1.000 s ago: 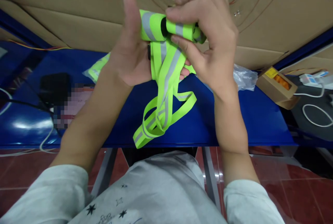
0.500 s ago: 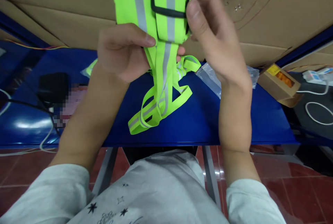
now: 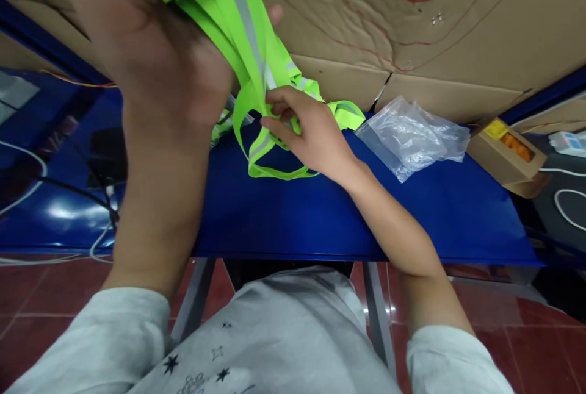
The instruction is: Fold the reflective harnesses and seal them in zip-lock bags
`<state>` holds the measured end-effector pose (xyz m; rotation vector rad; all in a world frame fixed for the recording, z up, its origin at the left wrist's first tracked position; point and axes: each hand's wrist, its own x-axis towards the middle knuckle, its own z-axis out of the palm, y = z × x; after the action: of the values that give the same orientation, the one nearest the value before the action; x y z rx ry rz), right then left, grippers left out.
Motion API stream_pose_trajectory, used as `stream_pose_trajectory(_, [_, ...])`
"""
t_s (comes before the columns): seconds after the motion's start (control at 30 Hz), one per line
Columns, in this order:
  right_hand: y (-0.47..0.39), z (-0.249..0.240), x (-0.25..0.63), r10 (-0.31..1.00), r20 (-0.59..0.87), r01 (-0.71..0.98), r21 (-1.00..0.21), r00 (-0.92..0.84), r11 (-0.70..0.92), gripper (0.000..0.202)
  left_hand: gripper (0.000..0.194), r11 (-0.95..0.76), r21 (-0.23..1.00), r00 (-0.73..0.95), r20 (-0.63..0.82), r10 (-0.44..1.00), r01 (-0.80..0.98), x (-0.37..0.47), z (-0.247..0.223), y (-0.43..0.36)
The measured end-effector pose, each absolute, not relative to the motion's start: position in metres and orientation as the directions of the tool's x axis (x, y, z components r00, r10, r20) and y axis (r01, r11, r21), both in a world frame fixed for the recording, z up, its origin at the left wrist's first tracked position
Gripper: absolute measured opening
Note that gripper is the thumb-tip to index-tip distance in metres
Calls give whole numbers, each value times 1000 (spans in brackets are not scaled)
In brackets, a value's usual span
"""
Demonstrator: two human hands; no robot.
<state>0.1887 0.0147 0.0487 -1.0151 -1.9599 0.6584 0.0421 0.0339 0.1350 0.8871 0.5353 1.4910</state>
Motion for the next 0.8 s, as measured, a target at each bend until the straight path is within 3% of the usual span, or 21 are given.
stream_pose_trajectory(0.07, [19, 45, 193, 842, 402, 357, -774, -361, 523, 22, 47, -291, 730, 5, 374, 928, -618, 36, 126, 44])
stream_pose_trajectory(0.17, [24, 44, 199, 841, 415, 271, -814, -346, 513, 30, 33, -407, 690, -78, 456, 887, -598, 25, 120, 59])
stream_pose_trajectory(0.23, [24, 44, 198, 840, 405, 170, -857, -360, 486, 34, 34, -379, 690, -54, 443, 895, -617, 20, 120, 63])
stream_pose_trajectory(0.37, [20, 42, 186, 875, 249, 43, -955, -415, 292, 50, 32, -252, 700, 123, 438, 890, -669, 20, 119, 57])
stream_pose_trajectory(0.43, [20, 39, 180, 886, 234, 35, -962, -401, 270, 50, 29, -203, 708, 205, 445, 872, -677, 23, 118, 51])
stream_pose_trajectory(0.57, [22, 35, 175, 879, 367, 8, -922, -304, 387, 47, 27, -117, 722, 307, 427, 851, -682, 25, 115, 46])
stream_pose_trajectory(0.67, [22, 36, 179, 889, 385, 100, -903, -247, 419, 41, 28, -168, 718, 275, 457, 846, -675, 23, 113, 50])
stream_pose_trajectory(0.8, [24, 41, 187, 890, 420, 224, -863, -180, 452, 42, 44, -291, 697, 201, 532, 823, -655, 20, 111, 56])
